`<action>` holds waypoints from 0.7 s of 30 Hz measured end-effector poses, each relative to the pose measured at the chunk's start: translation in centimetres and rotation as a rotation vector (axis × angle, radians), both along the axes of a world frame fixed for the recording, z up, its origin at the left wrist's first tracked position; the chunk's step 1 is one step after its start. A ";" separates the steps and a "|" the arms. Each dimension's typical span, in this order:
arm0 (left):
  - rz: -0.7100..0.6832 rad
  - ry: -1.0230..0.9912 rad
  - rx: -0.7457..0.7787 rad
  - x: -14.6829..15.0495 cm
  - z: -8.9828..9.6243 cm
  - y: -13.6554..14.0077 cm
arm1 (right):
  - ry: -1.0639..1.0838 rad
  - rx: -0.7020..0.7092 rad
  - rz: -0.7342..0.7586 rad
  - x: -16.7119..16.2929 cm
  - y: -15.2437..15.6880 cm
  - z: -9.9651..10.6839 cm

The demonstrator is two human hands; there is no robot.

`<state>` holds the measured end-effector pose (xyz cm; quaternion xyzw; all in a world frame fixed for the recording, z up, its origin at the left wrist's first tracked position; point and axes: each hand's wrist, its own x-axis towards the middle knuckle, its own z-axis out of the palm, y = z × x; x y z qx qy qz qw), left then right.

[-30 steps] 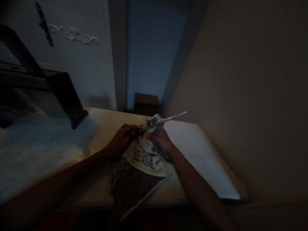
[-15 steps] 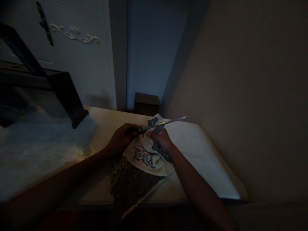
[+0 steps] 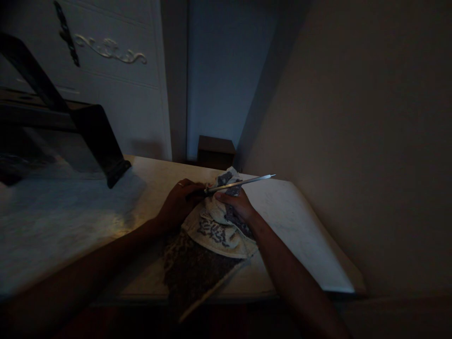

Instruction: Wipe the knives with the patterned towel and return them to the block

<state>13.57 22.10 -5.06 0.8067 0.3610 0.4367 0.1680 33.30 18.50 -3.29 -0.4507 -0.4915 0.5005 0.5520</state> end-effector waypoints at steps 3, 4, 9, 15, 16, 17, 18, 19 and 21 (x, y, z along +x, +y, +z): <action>0.009 -0.014 0.012 -0.1 -0.1 0.1 | -0.002 -0.012 -0.002 0.0 0.0 0.0; 0.016 -0.012 0.019 -0.1 -0.2 0.1 | -0.004 -0.015 -0.007 0.0 0.0 0.0; 0.050 0.008 0.085 -0.1 0.0 0.1 | -0.032 -0.004 0.009 0.0 0.1 -0.1; 0.119 0.072 0.151 -0.4 0.4 0.0 | -0.090 0.025 -0.015 0.2 0.3 -0.5; 0.112 0.072 0.143 -0.4 0.4 0.0 | -0.087 0.026 -0.015 0.1 0.3 -0.5; 0.103 0.067 0.135 -0.4 0.5 0.0 | -0.080 0.028 -0.017 0.1 0.3 -0.5; 0.094 0.056 0.126 -0.4 0.5 0.0 | -0.071 0.028 -0.018 0.0 0.2 -0.4; 0.085 0.044 0.118 -0.4 0.5 -0.1 | -0.064 0.027 -0.023 0.0 0.2 -0.3; 0.071 0.016 0.110 -0.4 0.6 -0.2 | -0.055 0.020 -0.033 -0.1 0.1 -0.2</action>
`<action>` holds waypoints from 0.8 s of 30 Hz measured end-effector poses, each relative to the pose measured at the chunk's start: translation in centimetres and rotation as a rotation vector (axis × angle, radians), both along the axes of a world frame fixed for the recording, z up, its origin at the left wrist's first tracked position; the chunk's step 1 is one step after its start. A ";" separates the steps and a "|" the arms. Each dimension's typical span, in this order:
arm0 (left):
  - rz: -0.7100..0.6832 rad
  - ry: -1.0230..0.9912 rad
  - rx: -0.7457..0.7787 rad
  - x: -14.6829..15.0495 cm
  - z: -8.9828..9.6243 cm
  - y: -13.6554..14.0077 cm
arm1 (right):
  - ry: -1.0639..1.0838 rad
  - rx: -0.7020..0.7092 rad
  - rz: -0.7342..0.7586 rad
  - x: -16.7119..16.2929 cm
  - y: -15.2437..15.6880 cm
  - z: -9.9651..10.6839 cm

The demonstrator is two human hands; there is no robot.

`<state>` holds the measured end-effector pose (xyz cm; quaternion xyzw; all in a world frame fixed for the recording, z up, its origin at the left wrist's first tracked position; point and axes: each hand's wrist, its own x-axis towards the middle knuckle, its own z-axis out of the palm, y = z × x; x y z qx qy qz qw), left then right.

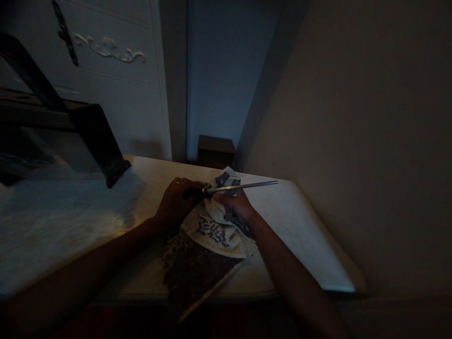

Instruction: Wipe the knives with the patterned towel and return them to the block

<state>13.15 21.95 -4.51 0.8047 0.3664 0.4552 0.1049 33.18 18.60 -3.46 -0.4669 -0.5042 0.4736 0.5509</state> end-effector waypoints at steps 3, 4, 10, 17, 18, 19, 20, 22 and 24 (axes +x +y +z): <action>0.000 -0.026 -0.003 0.0 0.1 -0.2 | 0.012 -0.011 0.002 -0.1 -0.1 0.2; 0.004 -0.026 -0.002 0.0 0.1 -0.2 | 0.022 -0.016 0.013 -0.1 -0.2 0.3; 0.031 0.031 -0.036 0.3 0.2 -0.6 | 0.084 -0.089 0.098 -0.1 -0.5 0.4; -0.013 0.123 -0.044 0.7 0.1 -1.0 | 0.133 -0.157 0.206 0.1 -0.4 0.4; -0.014 0.138 -0.045 0.7 0.1 -1.0 | 0.126 -0.153 0.216 0.1 -0.4 0.4; -0.013 0.151 -0.050 0.6 0.1 -1.0 | 0.118 -0.151 0.222 0.1 -0.4 0.4; -0.012 0.161 -0.058 0.6 0.1 -1.1 | 0.111 -0.154 0.226 0.1 -0.4 0.5; -0.011 0.172 -0.079 0.6 0.2 -1.1 | 0.104 -0.163 0.232 0.2 -0.3 0.5; -0.015 0.186 -0.104 0.6 0.3 -1.1 | 0.093 -0.172 0.240 0.2 -0.3 0.4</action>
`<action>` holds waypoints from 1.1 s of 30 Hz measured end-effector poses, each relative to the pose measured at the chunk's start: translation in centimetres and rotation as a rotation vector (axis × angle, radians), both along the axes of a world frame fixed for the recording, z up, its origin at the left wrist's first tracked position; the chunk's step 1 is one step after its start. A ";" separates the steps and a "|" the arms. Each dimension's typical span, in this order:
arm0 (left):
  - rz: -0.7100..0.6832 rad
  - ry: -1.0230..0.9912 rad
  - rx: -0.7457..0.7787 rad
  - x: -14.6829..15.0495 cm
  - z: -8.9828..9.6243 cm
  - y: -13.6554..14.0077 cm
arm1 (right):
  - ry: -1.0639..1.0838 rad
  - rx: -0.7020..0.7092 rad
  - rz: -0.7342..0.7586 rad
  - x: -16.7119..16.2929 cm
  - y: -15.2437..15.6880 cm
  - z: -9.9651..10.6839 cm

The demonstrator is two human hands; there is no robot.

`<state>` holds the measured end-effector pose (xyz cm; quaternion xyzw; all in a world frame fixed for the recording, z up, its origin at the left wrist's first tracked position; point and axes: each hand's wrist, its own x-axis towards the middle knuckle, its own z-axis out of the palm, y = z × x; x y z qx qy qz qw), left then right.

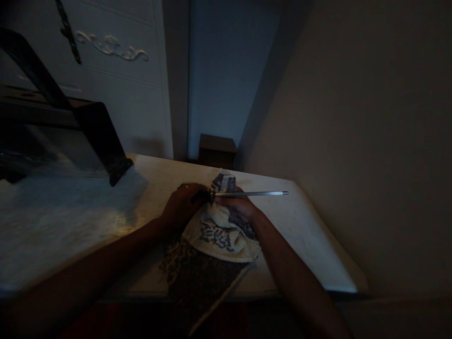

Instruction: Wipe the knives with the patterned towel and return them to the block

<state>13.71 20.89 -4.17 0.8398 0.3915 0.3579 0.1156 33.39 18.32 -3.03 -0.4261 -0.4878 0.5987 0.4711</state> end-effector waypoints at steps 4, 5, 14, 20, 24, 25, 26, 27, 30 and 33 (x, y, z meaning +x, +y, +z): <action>-0.031 0.044 -0.045 0.0 0.1 0.1 | -0.013 -0.003 0.005 0.0 0.1 -0.2; -0.041 0.051 -0.052 0.0 0.0 0.1 | -0.012 -0.006 0.003 0.0 0.1 -0.3; -0.088 0.083 -0.057 0.2 -0.4 0.4 | -0.057 0.007 -0.012 0.4 0.2 -0.7; -0.139 0.019 -0.035 0.2 -0.4 0.3 | -0.059 0.052 0.002 0.7 0.1 -0.8; -0.145 -0.046 -0.045 0.2 -0.5 0.2 | -0.051 0.038 -0.004 0.6 0.1 -0.6; -0.143 -0.056 -0.044 0.2 -0.5 0.2 | -0.047 0.032 0.001 0.6 0.1 -0.6; -0.140 -0.062 -0.044 0.2 -0.5 0.2 | -0.043 0.028 0.006 0.6 0.1 -0.5; -0.137 -0.067 -0.043 0.1 -0.5 0.2 | -0.036 0.023 0.011 0.5 0.1 -0.5; -0.128 -0.070 -0.043 0.1 -0.6 0.3 | -0.019 -0.001 0.015 0.4 0.0 -0.3; -0.103 -0.066 -0.044 0.0 -0.7 0.4 | 0.002 -0.024 0.023 0.5 0.1 -0.3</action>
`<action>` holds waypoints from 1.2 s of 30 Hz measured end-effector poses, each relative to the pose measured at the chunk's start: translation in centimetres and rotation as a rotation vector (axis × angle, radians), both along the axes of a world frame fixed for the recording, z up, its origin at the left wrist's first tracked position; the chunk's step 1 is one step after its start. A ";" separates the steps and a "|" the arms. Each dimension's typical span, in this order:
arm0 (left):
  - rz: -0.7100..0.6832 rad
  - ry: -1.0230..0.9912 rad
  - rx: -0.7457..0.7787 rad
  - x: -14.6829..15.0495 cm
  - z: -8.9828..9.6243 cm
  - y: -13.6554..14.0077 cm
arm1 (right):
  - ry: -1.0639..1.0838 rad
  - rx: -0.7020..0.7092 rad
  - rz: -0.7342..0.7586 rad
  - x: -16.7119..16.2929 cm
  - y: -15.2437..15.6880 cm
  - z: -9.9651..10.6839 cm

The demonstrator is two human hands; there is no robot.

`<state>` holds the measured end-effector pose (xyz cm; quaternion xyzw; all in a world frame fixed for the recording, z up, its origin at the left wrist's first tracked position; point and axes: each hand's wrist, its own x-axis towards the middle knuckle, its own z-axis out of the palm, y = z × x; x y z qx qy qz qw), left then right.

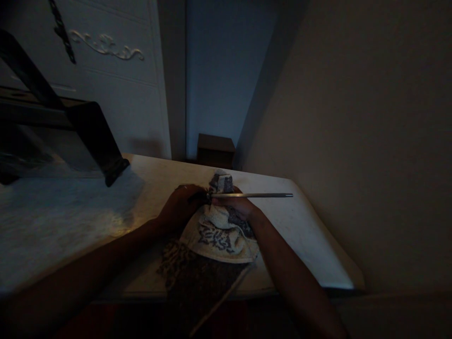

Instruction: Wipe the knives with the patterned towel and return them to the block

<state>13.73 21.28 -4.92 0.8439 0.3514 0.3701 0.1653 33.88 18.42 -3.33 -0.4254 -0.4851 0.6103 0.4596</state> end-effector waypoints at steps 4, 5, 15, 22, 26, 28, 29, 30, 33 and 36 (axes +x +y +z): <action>0.005 -0.060 -0.047 0.0 0.0 0.0 | 0.035 -0.036 -0.017 0.2 0.3 -0.2; 0.003 -0.082 -0.067 0.0 0.0 0.0 | 0.047 -0.037 -0.034 0.2 0.4 -0.2; -0.227 -0.093 -0.064 0.0 -0.3 0.0 | 0.141 0.016 -0.075 -0.4 0.1 0.5; -0.224 -0.088 -0.111 0.0 -0.1 -0.1 | 0.118 -0.024 0.008 -0.3 -0.4 1.0; -0.258 -0.072 -0.125 0.1 -0.2 -0.2 | 0.118 -0.024 0.049 0.1 -0.2 0.8; -0.246 -0.077 -0.151 0.2 -0.2 -0.3 | 0.132 -0.029 0.058 0.3 -0.1 0.6; -0.236 -0.085 -0.168 0.3 -0.2 -0.4 | 0.139 -0.033 0.061 0.4 -0.1 0.5; -0.225 -0.093 -0.182 0.3 -0.2 -0.4 | 0.144 -0.040 0.062 0.4 0.0 0.5; -0.200 -0.112 -0.172 0.4 -0.2 -0.5 | 0.149 -0.068 0.052 0.1 0.1 0.4; -0.193 -0.123 -0.108 0.4 -0.4 -0.2 | 0.153 -0.076 0.019 -0.3 0.2 0.4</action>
